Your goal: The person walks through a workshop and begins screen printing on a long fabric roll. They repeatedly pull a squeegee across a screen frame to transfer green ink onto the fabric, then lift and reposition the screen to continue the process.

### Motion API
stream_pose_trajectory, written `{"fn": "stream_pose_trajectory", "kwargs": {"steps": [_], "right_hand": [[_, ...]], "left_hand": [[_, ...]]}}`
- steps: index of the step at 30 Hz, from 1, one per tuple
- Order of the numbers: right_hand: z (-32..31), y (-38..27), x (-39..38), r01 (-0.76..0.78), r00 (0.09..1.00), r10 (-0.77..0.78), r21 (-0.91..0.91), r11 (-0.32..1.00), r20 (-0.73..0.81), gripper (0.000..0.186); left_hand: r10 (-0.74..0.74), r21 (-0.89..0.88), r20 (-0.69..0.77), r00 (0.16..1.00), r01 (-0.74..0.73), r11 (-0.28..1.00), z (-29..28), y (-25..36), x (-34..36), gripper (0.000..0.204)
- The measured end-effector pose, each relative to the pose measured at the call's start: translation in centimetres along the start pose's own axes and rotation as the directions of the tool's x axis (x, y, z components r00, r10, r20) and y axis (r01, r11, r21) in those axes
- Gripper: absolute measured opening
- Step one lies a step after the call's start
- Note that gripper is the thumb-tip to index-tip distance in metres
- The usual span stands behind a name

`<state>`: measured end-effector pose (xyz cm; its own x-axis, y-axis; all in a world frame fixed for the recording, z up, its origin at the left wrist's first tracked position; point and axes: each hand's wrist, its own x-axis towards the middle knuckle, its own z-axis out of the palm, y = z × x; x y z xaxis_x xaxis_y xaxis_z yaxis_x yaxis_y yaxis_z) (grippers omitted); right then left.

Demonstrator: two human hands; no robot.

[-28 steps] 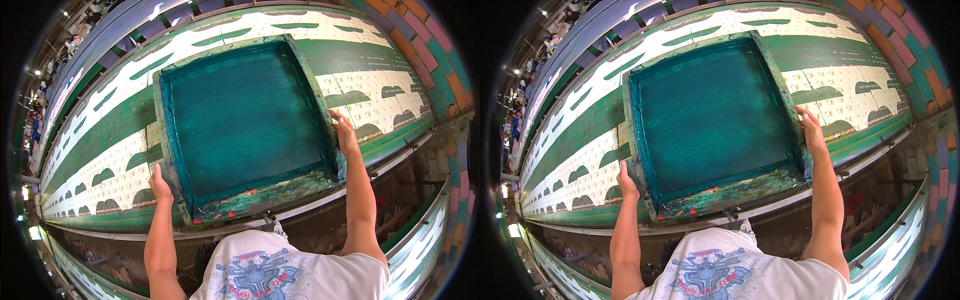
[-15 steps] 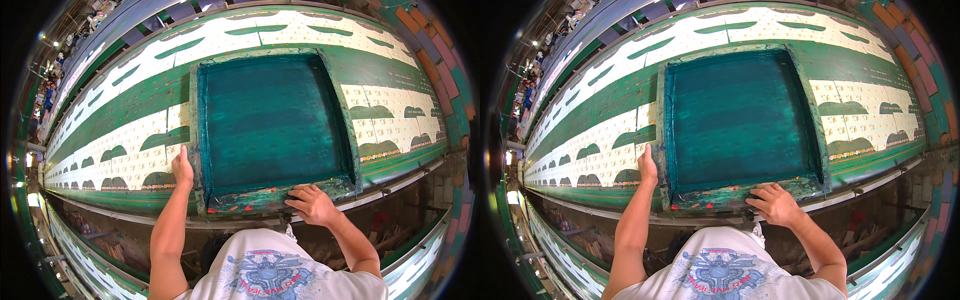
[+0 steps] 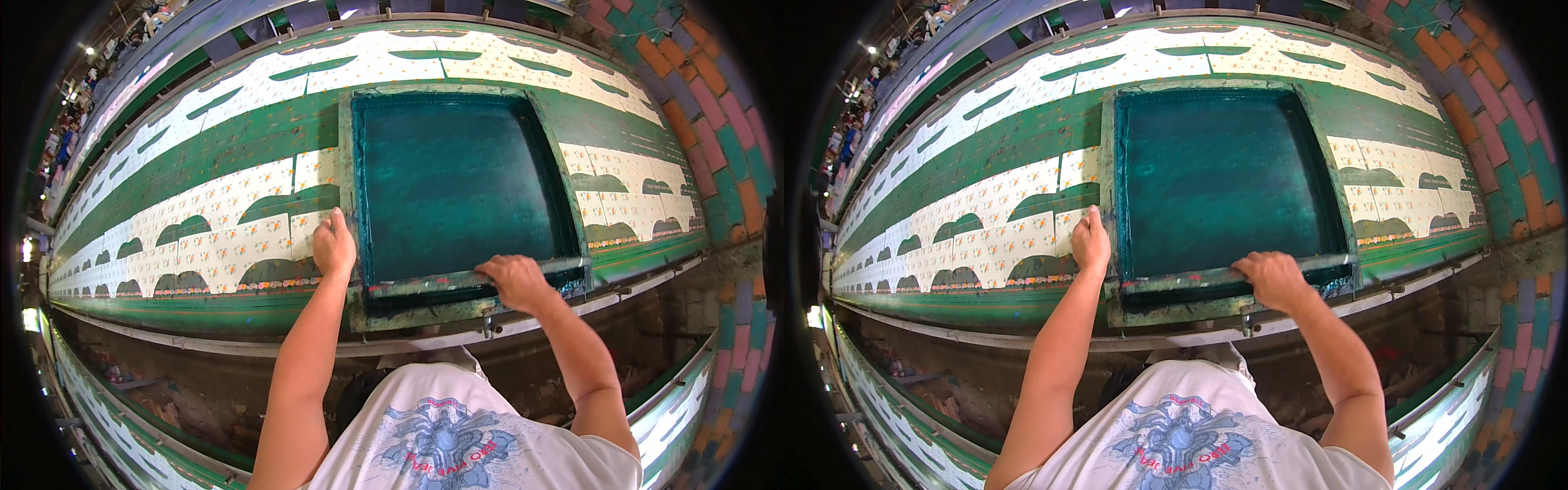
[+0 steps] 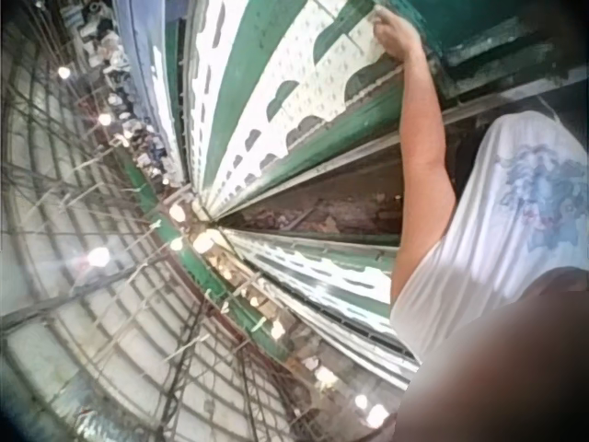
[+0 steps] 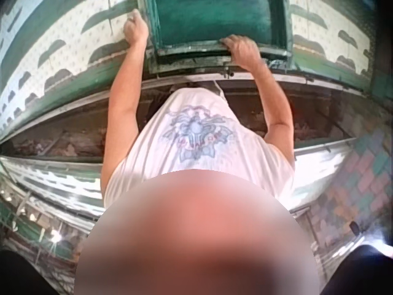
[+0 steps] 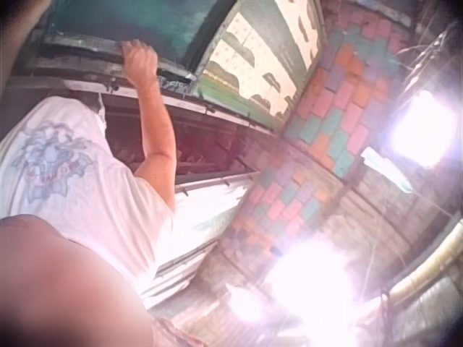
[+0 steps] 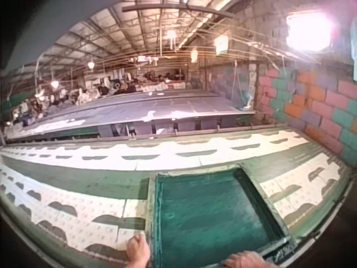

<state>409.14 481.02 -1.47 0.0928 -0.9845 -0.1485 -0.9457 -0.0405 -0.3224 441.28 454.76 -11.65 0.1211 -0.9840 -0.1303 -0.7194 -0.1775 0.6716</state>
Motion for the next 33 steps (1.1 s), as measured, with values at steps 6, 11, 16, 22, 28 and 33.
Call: {"fn": "stream_pose_trajectory", "kwargs": {"steps": [6, 11, 16, 22, 28, 33], "right_hand": [[-1.3, -2.5, -1.0, -0.078, 0.994, 0.078, -0.007, 0.997, 0.081, 0.039], [2.3, -3.3, -2.4, -0.042, 0.993, 0.04, -0.019, 0.999, -0.114, 0.05], [4.3, -1.4, -0.9, 0.003, 0.966, -0.029, -0.102, 0.995, -0.256, 0.057], [3.6, 3.8, 7.7, 0.01, 0.941, -0.061, -0.153, 0.988, -0.332, 0.056], [1.9, 10.5, 18.8, 0.013, 0.936, -0.063, -0.143, 0.99, -0.347, 0.049], [0.5, 15.3, 27.8, 0.002, 0.918, -0.061, -0.148, 0.989, -0.391, 0.043]], "left_hand": [[-0.02, -0.056, 0.069, 0.997, 0.024, 0.998, -0.9, 0.5, -0.3, 0.079], [-0.052, -0.099, 0.103, 0.993, 0.062, 0.993, -1.3, 0.8, -0.4, 0.081], [-0.01, -0.08, 0.1, 0.995, 0.018, 0.997, -0.9, 0.5, -0.4, 0.078], [-0.048, -0.056, 0.054, 0.997, 0.051, 0.997, -0.1, -0.2, 0.0, 0.077], [0.002, -0.13, -0.005, 1.0, -0.002, 0.991, -0.3, 0.8, -0.9, 0.068], [0.005, -0.133, -0.053, 0.999, -0.012, 0.991, -0.3, 1.6, -1.2, 0.065]]}}
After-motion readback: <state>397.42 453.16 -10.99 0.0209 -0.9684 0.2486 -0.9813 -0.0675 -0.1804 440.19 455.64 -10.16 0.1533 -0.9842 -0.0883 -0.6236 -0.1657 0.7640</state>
